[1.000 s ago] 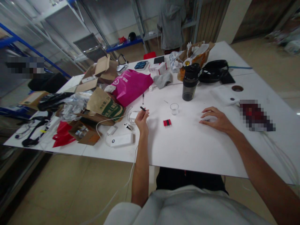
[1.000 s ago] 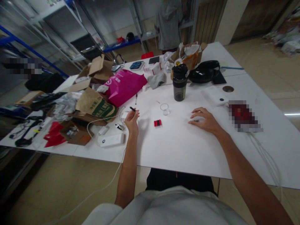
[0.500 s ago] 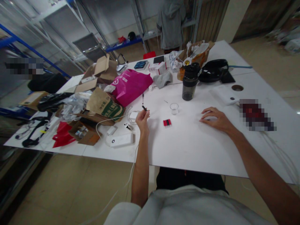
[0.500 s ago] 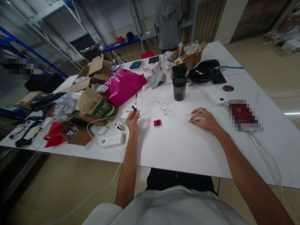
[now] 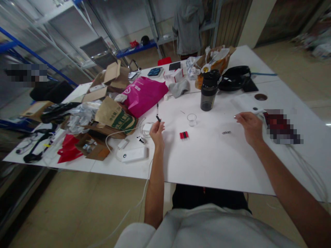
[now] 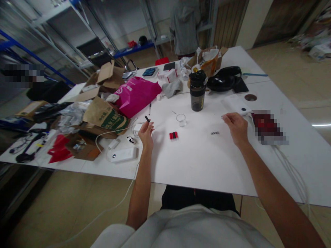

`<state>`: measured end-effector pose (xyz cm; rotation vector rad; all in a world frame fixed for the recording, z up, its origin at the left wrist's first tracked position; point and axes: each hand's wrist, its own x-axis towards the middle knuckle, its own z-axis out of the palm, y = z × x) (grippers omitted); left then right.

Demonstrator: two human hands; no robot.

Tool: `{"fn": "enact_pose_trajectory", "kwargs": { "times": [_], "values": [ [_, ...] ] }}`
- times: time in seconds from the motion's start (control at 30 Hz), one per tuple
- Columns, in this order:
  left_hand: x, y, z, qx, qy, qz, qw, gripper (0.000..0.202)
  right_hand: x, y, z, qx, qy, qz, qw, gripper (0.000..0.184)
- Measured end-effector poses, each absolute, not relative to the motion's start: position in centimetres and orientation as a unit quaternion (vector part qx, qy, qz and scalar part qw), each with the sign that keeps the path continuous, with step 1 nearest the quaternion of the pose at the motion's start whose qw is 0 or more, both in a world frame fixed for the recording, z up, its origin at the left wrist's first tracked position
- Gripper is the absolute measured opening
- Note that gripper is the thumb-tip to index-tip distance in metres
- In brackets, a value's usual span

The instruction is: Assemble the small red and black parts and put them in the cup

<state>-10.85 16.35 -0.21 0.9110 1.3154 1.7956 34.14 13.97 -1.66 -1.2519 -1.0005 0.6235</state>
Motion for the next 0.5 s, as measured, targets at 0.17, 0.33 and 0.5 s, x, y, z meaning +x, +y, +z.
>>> {"fn": "enact_pose_trajectory", "kwargs": {
  "times": [0.17,0.33,0.5],
  "values": [
    [-10.85,16.28,-0.29,0.366,0.507,0.694,0.357,0.056,33.96,13.89,-1.43,-0.527,-0.445,0.280,0.667,0.041],
    [-10.59,16.34,-0.63,0.382,0.511,0.693,0.335,0.052,33.68,13.85,-1.51,-0.529,-0.451,0.287,0.660,0.044],
    [-10.08,16.03,-0.69,0.448,0.506,0.675,0.296,0.043,33.36,13.70,-1.30,-0.538,-0.454,0.284,0.651,0.047]
  ]
}}
